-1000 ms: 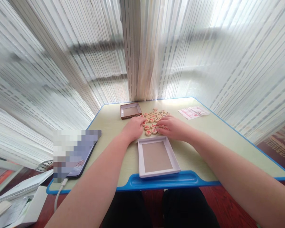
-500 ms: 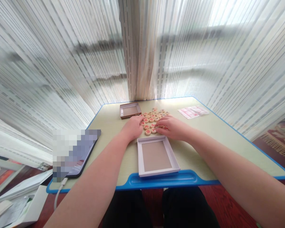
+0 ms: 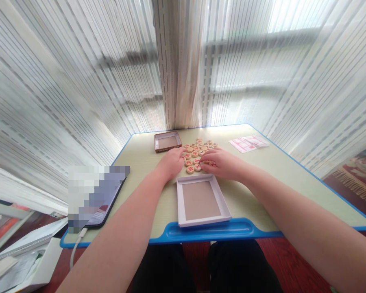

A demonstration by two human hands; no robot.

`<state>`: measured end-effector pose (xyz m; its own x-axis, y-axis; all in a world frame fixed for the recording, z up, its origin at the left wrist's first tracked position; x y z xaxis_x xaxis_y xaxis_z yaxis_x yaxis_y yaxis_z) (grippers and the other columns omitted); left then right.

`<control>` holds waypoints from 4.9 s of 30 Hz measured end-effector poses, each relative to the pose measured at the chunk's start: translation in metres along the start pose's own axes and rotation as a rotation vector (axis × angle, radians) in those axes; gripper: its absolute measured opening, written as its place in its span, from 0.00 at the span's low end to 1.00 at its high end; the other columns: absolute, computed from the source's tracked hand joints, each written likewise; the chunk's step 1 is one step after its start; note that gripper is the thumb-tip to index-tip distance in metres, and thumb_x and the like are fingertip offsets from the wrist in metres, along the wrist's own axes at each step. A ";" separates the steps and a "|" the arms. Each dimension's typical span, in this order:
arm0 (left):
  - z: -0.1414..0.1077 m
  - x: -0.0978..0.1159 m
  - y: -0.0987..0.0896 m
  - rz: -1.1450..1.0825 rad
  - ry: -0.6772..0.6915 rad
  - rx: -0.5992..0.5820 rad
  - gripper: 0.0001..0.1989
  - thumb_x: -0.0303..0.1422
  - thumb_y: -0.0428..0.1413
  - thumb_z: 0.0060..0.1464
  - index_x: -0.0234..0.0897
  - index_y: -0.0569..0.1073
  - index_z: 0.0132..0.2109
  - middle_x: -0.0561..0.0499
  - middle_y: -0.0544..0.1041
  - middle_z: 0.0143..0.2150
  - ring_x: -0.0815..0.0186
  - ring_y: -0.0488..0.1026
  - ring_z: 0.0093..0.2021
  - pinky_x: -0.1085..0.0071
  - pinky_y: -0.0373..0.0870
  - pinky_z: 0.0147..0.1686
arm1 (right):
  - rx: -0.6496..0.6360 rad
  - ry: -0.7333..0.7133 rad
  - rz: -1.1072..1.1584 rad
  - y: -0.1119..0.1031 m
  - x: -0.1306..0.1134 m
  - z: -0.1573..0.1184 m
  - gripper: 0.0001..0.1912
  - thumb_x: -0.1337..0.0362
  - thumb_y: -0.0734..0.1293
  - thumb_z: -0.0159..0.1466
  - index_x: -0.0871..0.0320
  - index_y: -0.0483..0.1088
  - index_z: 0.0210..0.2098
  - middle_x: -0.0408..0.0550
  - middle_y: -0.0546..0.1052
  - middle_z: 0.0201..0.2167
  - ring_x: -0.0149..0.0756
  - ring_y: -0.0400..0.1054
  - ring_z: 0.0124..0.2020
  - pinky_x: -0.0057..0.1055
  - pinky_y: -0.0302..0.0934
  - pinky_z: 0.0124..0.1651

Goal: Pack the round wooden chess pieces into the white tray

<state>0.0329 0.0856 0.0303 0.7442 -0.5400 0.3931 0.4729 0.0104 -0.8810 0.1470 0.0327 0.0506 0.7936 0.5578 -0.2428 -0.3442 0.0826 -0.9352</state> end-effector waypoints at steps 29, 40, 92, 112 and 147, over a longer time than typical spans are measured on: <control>0.003 0.018 0.016 0.140 0.125 -0.063 0.28 0.48 0.37 0.60 0.35 0.70 0.54 0.44 0.69 0.57 0.60 0.59 0.60 0.59 0.53 0.60 | 0.153 0.355 -0.067 -0.011 0.062 -0.003 0.12 0.65 0.62 0.57 0.55 0.76 0.36 0.48 0.76 0.41 0.40 0.68 0.42 0.34 0.61 0.46; 0.001 0.019 0.019 0.138 0.125 -0.054 0.25 0.45 0.37 0.61 0.40 0.72 0.51 0.44 0.71 0.54 0.59 0.60 0.59 0.53 0.53 0.60 | 0.159 0.296 -0.075 -0.014 0.042 -0.003 0.12 0.64 0.61 0.60 0.56 0.76 0.35 0.48 0.77 0.41 0.43 0.64 0.44 0.37 0.59 0.49; 0.005 -0.007 0.006 -0.070 -0.063 0.043 0.24 0.43 0.40 0.60 0.39 0.68 0.56 0.49 0.68 0.59 0.59 0.56 0.63 0.60 0.51 0.61 | 0.087 0.322 -0.079 -0.005 0.042 -0.002 0.13 0.64 0.60 0.61 0.55 0.74 0.39 0.49 0.74 0.45 0.43 0.63 0.47 0.36 0.57 0.49; 0.005 -0.003 0.007 -0.043 -0.010 0.047 0.20 0.39 0.42 0.59 0.42 0.77 0.46 0.52 0.72 0.55 0.60 0.60 0.59 0.60 0.53 0.61 | 0.004 -0.028 0.078 -0.006 -0.014 -0.002 0.11 0.58 0.68 0.53 0.56 0.75 0.34 0.44 0.73 0.24 0.35 0.63 0.32 0.31 0.57 0.38; 0.002 -0.016 -0.011 -0.057 -0.115 0.166 0.19 0.20 0.45 0.47 0.37 0.76 0.41 0.48 0.76 0.47 0.63 0.70 0.50 0.66 0.65 0.54 | -0.042 -0.089 0.144 0.000 -0.020 -0.004 0.10 0.70 0.62 0.54 0.56 0.76 0.28 0.47 0.75 0.28 0.36 0.66 0.35 0.31 0.60 0.40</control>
<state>0.0168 0.0956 0.0340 0.7585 -0.4445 0.4765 0.5796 0.1260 -0.8051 0.1333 0.0182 0.0549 0.6897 0.6322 -0.3529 -0.4280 -0.0372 -0.9030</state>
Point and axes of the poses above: each hand's wrist, its own z-axis towards the middle knuckle, its own y-axis out of the palm, x = y × z, the point moved 9 cm from there along z, towards the middle knuckle
